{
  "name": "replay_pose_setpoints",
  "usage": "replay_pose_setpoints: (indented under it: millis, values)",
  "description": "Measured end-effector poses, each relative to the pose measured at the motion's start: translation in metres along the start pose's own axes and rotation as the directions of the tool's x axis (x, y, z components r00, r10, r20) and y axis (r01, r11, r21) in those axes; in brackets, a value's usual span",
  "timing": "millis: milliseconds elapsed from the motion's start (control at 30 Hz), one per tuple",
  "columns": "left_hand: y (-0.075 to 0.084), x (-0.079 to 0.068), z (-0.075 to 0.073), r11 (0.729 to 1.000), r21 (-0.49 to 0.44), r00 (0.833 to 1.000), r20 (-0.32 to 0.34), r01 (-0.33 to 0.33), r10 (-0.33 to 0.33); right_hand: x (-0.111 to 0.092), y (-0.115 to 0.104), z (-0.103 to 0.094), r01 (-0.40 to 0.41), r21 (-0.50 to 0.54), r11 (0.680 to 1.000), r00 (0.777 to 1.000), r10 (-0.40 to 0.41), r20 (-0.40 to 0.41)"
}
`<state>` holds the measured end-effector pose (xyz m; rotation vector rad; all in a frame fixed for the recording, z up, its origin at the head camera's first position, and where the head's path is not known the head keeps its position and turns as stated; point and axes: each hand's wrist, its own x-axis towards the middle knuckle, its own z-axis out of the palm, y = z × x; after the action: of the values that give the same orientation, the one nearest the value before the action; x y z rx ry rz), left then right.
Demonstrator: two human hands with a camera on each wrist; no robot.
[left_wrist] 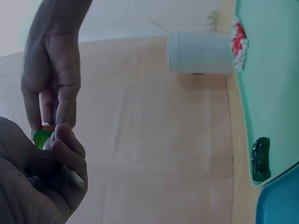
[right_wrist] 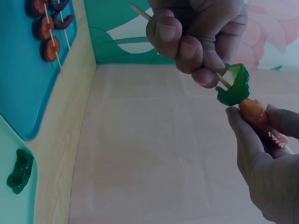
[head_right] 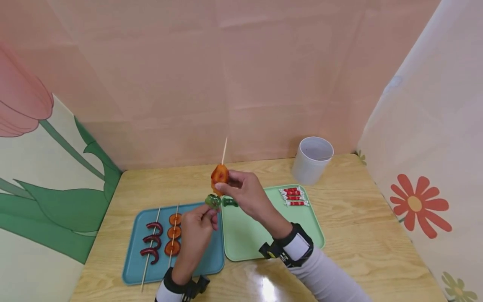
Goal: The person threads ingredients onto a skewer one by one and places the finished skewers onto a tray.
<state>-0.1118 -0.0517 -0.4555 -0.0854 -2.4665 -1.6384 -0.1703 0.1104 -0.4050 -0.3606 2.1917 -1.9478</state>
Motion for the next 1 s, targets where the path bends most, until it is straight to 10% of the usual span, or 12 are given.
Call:
replay_pose_setpoints:
  millis: [200,433,700,1000]
  values:
    - [-0.006,0.001,-0.004,1.000,0.009,0.999,-0.043,0.021,-0.021,0.009,0.012,-0.007,0.001,-0.023,1.000,0.997,0.001,0.073]
    - [-0.019,-0.003,-0.013,0.999,0.027,0.989,-0.146,-0.020,0.024,0.033,0.058,-0.017,0.026,-0.327,0.945,0.985,0.032,0.170]
    - [-0.025,-0.007,-0.018,0.999,0.029,0.986,-0.163,-0.024,0.029,0.057,0.132,-0.007,0.164,-0.722,0.672,0.977,-0.009,0.214]
    - [-0.023,-0.008,-0.022,0.999,0.021,0.982,-0.184,-0.034,0.038,0.065,0.174,0.013,0.292,-0.856,0.427,0.956,-0.114,0.269]
